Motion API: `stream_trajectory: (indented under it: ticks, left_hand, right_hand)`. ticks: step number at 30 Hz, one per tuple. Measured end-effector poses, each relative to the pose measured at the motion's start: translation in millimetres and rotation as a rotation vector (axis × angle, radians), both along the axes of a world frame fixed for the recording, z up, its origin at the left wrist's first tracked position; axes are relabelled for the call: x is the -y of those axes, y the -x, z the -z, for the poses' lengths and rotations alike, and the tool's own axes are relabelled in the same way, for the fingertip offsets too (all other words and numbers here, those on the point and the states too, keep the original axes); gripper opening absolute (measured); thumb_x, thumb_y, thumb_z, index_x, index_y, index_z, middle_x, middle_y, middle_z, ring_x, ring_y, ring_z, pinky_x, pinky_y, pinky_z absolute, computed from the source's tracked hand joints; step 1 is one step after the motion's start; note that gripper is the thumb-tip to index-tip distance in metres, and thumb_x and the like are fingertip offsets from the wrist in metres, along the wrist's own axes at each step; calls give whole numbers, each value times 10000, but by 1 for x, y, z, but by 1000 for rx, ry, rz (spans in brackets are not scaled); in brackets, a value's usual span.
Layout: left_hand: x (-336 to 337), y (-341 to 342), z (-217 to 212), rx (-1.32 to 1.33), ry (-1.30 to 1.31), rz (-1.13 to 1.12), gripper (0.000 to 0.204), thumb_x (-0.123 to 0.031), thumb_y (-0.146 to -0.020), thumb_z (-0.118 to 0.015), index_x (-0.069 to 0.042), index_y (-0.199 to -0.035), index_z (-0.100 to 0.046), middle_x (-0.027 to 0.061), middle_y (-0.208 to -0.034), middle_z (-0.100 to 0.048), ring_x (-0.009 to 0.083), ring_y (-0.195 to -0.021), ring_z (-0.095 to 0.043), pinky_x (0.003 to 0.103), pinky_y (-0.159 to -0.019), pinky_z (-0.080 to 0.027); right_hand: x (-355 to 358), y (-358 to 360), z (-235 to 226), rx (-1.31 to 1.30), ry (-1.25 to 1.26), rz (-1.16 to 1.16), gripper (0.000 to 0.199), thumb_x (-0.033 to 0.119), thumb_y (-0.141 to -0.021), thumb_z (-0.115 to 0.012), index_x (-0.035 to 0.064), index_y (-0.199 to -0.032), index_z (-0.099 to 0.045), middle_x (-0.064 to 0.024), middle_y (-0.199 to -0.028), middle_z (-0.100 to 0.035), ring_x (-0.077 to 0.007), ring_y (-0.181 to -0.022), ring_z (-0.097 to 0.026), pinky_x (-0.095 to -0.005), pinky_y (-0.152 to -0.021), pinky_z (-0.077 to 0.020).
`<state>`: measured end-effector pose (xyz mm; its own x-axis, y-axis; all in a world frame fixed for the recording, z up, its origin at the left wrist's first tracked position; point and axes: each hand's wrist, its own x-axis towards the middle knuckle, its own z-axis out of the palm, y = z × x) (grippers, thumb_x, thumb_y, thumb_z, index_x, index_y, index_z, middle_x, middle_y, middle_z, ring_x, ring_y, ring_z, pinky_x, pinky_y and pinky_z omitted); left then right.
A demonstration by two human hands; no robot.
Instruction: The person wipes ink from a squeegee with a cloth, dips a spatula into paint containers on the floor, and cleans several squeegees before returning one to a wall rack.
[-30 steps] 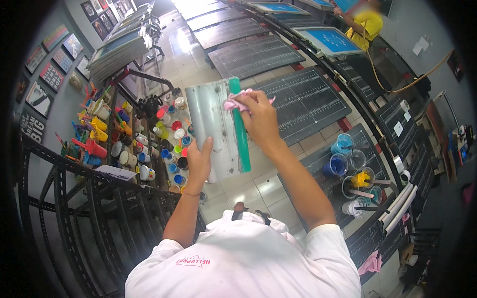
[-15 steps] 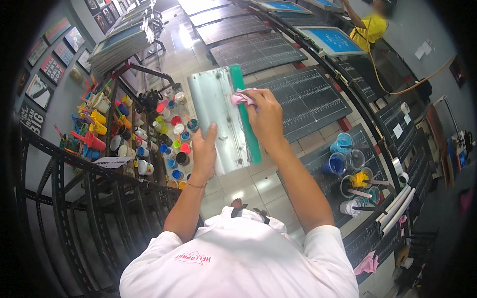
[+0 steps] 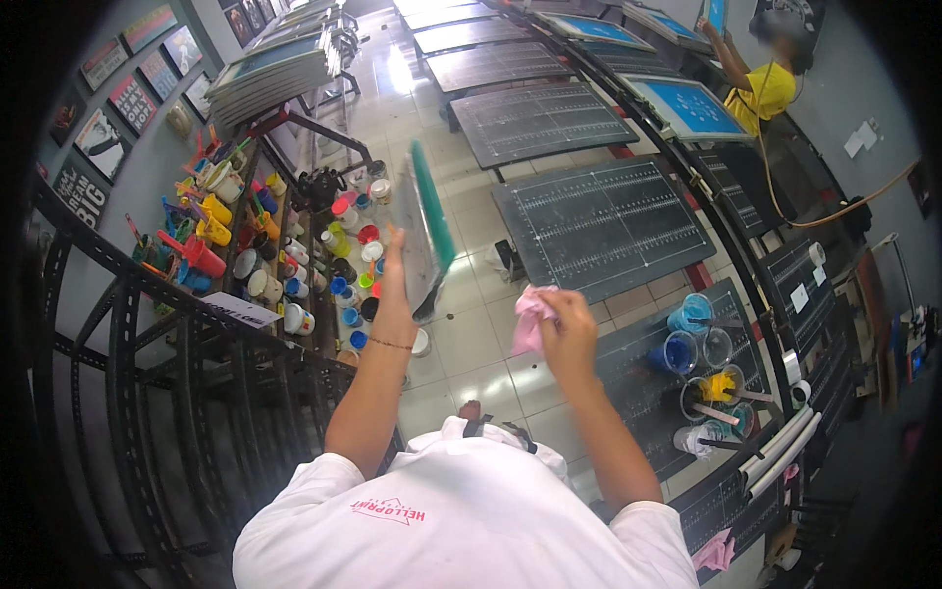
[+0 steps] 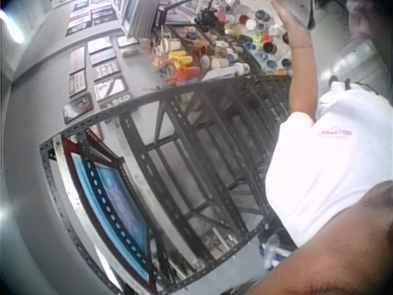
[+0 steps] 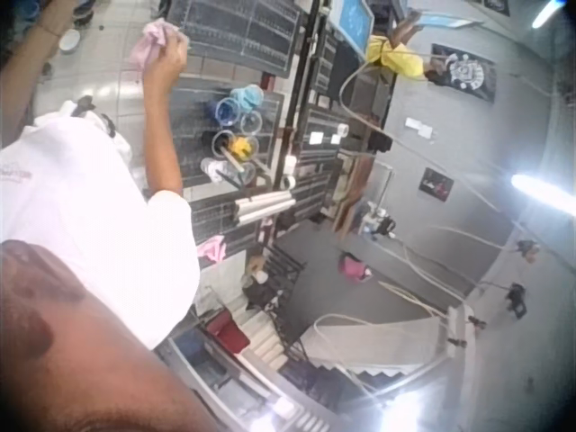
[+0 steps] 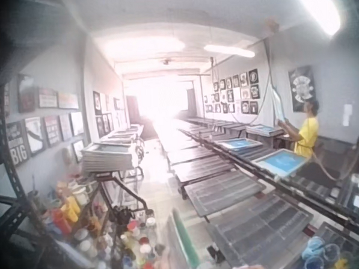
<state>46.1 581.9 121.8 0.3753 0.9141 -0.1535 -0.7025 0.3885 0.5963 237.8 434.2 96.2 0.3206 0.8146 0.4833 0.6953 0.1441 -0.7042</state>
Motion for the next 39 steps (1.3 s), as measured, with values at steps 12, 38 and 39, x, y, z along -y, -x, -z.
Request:
stream_trajectory:
  ticks: [12,38,39]
  left_hand:
    - [47,-25,8,-46,136,400,378,-435,-952,-476,-77,-1009,-582,21,-680,-607,119,-510,-592,167,-352,-450]
    - [36,9,31,340,297,694,419,-344,-928,-518,44,-1063,-439,47,-693,-446,151,-536,-482,236,-433,-457]
    - [29,7,14,12,221,622,419,-403,-934,-509,9,-1005,-535,36,-660,-516,139,-494,-509,243,-431,-472]
  right_hand:
    - [-20,22,-102,95,-154,-411,327,-72,-714,-629,37,-1020,-661,-143,-970,-599,-275,-835,-629,-331,-735,-511]
    - [-84,-14,-107,65,-14,-419,288,-14,-805,-596,25,-1083,-661,-116,-942,-644,-153,-792,-624,-259,-692,-490]
    - [-82,-9,-108,-32,25,-412,281,-13,-816,-591,16,-1088,-657,-108,-947,-653,-136,-801,-620,-252,-695,-488]
